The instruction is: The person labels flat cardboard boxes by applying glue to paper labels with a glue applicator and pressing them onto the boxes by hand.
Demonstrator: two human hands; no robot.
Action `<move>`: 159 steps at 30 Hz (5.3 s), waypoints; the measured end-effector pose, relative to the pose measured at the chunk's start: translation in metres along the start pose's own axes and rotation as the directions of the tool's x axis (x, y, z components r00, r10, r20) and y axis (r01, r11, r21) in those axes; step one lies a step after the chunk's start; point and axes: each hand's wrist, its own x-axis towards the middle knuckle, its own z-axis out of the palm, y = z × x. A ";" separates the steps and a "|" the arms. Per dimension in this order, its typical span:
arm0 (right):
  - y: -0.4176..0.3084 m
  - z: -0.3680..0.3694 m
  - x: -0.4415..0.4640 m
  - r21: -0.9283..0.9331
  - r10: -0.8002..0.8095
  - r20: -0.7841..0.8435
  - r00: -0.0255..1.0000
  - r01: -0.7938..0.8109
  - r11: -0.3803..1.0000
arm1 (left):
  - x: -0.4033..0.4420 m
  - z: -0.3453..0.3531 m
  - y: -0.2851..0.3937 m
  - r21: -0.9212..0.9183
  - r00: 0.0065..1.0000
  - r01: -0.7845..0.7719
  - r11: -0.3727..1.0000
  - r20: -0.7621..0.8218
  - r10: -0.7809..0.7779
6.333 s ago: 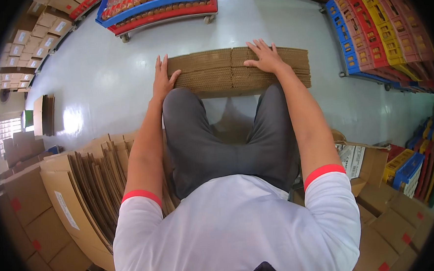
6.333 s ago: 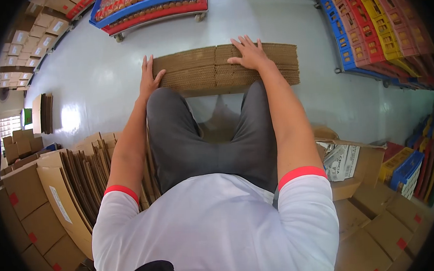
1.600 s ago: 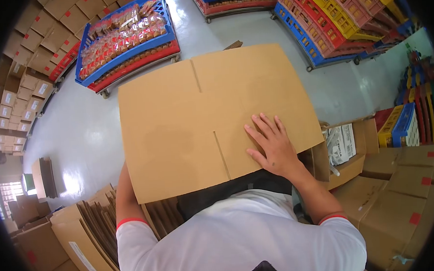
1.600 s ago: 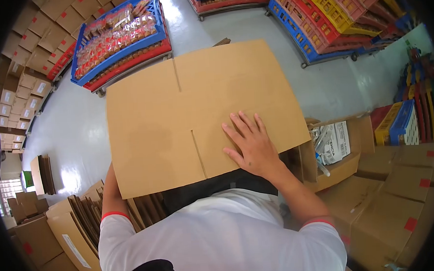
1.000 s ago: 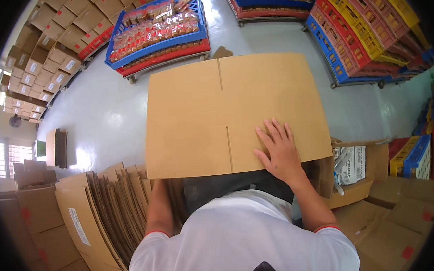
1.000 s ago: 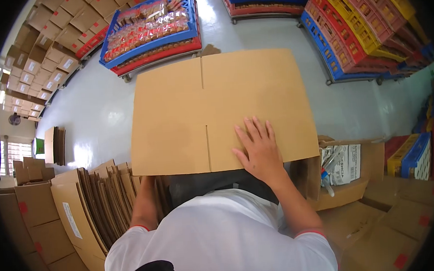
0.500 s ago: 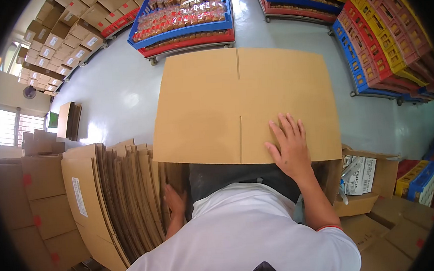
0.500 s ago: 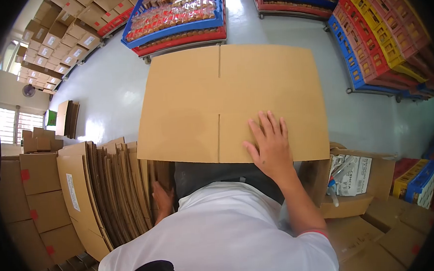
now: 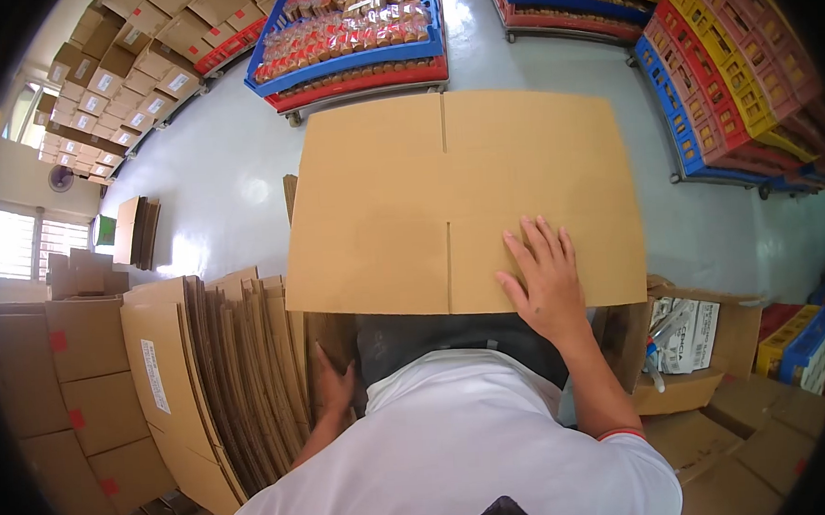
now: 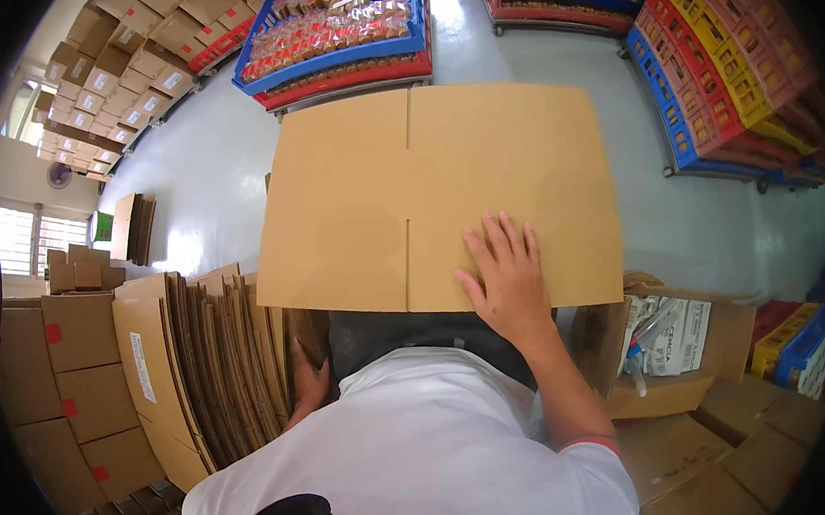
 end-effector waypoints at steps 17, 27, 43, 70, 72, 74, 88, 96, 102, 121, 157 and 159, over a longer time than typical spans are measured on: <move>-0.005 -0.002 -0.005 0.006 0.046 0.003 0.999 -0.046 0.999 | 0.108 -0.152 0.151 -0.119 0.459 -0.737 0.665 -0.810 0.364; 0.021 -0.017 -0.016 0.150 0.182 -0.101 0.978 -0.165 0.975 | 0.250 -0.124 0.226 -0.232 0.988 -0.113 0.966 0.082 0.135; 0.170 -0.040 0.021 0.695 0.611 0.541 0.578 -0.716 0.061 | 0.263 -0.123 0.154 -0.576 0.891 0.103 0.811 0.417 0.182; 0.171 -0.133 -0.214 -0.448 0.932 -0.017 0.363 -0.836 0.317 | 0.166 -0.056 0.360 -0.005 0.244 -0.967 0.256 0.280 0.928; 0.177 -0.104 -0.234 -0.520 0.947 0.046 0.318 -0.802 0.294 | 0.180 -0.036 0.383 -0.018 0.203 -0.976 0.216 0.265 0.943; 0.181 -0.086 -0.246 -0.592 0.946 0.270 0.181 -0.743 0.311 | 0.230 -0.020 0.394 0.151 0.316 -0.943 0.296 0.134 0.939; 0.198 -0.115 -0.265 -0.556 0.928 0.017 0.373 -0.768 0.318 | 0.332 -0.059 0.403 0.239 0.793 -0.588 0.773 0.357 0.493; 0.173 -0.056 -0.183 -0.325 0.906 -0.154 0.394 -0.886 0.330 | 0.315 -0.053 0.405 0.170 0.777 -0.604 0.779 0.346 0.526; 0.183 -0.044 -0.182 -0.309 0.919 -0.097 0.383 -0.889 0.338 | 0.319 -0.052 0.403 0.267 0.820 -0.553 0.789 0.341 0.459; 0.176 -0.029 -0.187 -0.246 0.802 -0.296 0.518 -0.853 0.461 | 0.312 -0.056 0.402 0.269 0.810 -0.575 0.772 0.321 0.491; 0.083 -0.148 -0.044 -0.271 0.112 -0.245 0.963 -0.179 0.946 | 0.044 0.012 0.516 -0.818 0.096 0.134 0.559 0.572 0.815; 0.084 -0.145 -0.046 -0.282 0.094 -0.260 0.961 -0.169 0.944 | 0.045 0.014 0.514 -0.811 0.087 0.145 0.567 0.581 0.809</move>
